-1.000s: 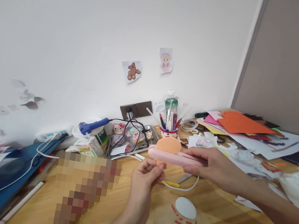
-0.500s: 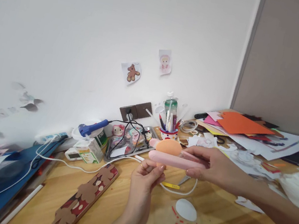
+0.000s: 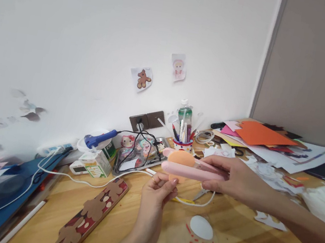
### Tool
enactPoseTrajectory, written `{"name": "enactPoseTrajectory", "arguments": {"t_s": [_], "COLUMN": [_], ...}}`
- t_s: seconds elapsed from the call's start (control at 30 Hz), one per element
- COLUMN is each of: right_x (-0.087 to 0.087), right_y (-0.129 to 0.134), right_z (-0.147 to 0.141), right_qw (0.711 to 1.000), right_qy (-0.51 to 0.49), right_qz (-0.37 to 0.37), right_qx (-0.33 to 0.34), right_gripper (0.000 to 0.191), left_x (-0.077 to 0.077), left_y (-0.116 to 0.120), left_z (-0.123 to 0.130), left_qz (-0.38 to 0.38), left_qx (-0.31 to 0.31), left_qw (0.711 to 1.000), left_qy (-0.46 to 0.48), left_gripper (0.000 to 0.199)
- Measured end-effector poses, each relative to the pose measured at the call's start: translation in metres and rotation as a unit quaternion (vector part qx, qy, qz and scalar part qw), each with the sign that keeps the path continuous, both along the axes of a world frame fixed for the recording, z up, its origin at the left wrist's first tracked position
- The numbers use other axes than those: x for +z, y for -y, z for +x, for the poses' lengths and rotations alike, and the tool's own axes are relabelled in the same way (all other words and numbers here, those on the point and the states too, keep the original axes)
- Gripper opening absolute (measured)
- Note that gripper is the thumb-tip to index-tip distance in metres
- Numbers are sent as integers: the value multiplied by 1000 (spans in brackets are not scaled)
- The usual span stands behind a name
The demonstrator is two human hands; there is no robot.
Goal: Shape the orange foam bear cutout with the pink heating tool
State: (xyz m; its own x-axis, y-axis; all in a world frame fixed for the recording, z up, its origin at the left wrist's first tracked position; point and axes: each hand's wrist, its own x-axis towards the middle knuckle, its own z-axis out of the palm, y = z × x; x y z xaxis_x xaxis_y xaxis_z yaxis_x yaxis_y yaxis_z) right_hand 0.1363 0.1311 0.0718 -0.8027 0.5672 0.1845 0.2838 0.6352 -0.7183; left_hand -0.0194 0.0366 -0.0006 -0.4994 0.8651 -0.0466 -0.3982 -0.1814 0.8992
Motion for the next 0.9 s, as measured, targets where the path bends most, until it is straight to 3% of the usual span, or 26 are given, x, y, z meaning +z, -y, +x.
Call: {"name": "enactPoseTrajectory", "arguments": {"t_s": [0.9], "right_x": [9], "right_y": [4], "right_z": [3], "right_qw": [999], "right_qy": [-22], "right_qz": [15], "right_qx": [-33], "right_gripper": [19], "left_x": [-4], "left_y": [-3], "left_z": [-3], "left_qz": [-6], "left_qx": [6], "left_qw": [1000], "left_qy": [15], "left_gripper": [17]}}
